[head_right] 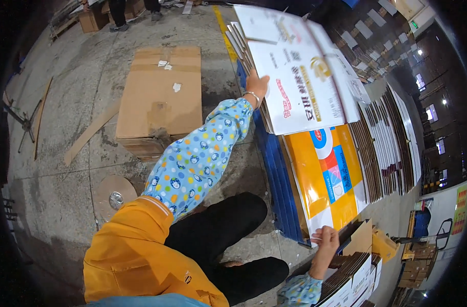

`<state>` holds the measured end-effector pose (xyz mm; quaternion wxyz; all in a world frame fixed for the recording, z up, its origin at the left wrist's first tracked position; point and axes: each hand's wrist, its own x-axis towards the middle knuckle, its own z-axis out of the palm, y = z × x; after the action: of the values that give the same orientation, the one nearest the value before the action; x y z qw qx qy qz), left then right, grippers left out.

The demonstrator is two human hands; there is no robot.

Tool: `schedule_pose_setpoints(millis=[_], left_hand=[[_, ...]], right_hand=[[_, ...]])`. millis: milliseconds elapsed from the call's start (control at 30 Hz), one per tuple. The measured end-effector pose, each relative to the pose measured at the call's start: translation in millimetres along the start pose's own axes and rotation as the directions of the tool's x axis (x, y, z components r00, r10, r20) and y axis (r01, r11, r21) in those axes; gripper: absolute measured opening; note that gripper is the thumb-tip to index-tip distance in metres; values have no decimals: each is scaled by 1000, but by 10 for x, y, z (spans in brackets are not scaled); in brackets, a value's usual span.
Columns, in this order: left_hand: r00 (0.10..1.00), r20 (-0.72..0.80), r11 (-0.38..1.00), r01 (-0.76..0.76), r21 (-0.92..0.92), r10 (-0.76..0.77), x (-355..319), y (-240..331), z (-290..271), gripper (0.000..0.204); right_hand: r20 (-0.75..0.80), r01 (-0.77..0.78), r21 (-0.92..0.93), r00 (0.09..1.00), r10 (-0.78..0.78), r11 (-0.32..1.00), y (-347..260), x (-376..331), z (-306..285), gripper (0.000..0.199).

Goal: Folding and stacking cardboard boxes in a warehouse.

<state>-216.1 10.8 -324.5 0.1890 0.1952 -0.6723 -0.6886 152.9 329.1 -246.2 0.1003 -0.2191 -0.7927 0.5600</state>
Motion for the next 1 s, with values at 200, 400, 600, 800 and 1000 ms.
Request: schedule_pose_setpoints(millis=[200,400,600,800,1000], left_hand=[[969,-81,877,-176,446,235,-292,134,140,54],[328,474,207,-934,290,817,-1309,29,-106,46],[141,598,-115,-922,370,789,-1305,-440,208,29],[68,579,-139,-942,304,812,-1053,-414,185,26],[164,593,-87,-924,371,789,-985,-398,190,46]], right_hand=[[-29,-83,28,996,84,996,314,-169,-112,18],[-16,-185,101,982,188,978,685,-359,3,17],[-91,-250,105,962,259,963,967,-739,-79,18],[-74,-329,246,931,356,912,1255,-1031,-183,26],[-146,-381,229,896,418,896,1571,-1036,-36,15]])
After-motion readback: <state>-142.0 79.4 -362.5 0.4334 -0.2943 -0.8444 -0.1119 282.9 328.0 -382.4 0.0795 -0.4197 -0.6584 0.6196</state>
